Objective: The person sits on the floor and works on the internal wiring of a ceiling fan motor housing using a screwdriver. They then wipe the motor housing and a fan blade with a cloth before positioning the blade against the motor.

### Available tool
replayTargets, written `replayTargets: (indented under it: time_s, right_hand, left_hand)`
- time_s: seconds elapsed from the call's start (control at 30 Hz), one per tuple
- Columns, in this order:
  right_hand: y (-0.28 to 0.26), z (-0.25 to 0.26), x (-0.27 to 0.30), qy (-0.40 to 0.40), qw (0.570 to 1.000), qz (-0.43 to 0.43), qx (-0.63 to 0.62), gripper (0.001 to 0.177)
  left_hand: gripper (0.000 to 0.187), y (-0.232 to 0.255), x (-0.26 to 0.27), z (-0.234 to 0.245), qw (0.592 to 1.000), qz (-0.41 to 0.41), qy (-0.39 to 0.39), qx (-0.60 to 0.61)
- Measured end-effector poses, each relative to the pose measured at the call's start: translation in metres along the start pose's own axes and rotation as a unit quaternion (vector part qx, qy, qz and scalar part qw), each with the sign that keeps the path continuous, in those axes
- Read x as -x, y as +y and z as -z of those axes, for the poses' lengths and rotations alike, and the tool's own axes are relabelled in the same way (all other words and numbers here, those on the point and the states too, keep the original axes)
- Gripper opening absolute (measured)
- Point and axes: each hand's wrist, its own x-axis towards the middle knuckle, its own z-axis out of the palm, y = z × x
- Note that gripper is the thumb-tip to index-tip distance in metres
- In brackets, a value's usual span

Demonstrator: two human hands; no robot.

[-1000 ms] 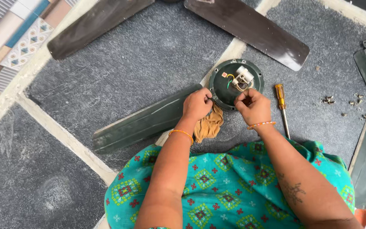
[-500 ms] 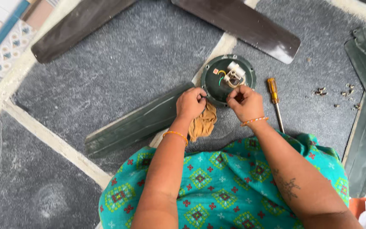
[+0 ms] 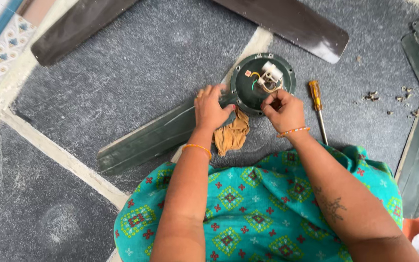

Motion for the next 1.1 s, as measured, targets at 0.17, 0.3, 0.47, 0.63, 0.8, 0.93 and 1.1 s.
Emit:
replayTargets:
  time_s: [0.17, 0.3, 0.47, 0.63, 0.8, 0.93, 1.1]
  right_hand:
    - [-0.005, 0.0, -0.007, -0.002, 0.999, 0.016, 0.042, 0.007]
    - [-0.002, -0.001, 0.0, -0.01, 0.999, 0.011, 0.042, 0.007]
    - [-0.003, -0.003, -0.003, -0.015, 0.999, 0.006, 0.037, 0.009]
    - [0.005, -0.007, 0.0, -0.035, 0.995, 0.02, 0.089, 0.013]
    - [0.018, -0.017, -0.007, -0.039, 0.996, 0.007, 0.074, 0.015]
    - [0.022, -0.033, -0.021, -0.031, 0.998, 0.012, 0.049, 0.016]
    - [0.018, -0.044, -0.031, -0.013, 0.988, 0.093, 0.119, 0.019]
  left_hand:
    - [0.082, -0.005, -0.006, 0.003, 0.999, 0.014, 0.022, -0.043]
    - [0.081, -0.01, -0.005, -0.008, 0.996, 0.052, -0.015, -0.065]
    - [0.081, -0.001, -0.01, 0.0, 0.992, 0.094, -0.037, -0.073]
    - [0.079, 0.012, -0.008, 0.007, 0.989, 0.111, -0.031, -0.095]
    - [0.073, 0.02, -0.009, 0.014, 0.988, 0.116, -0.028, -0.1]
    - [0.064, 0.025, -0.007, 0.018, 0.988, 0.122, -0.028, -0.089]
    - [0.062, 0.027, -0.009, 0.018, 0.986, 0.129, -0.032, -0.104]
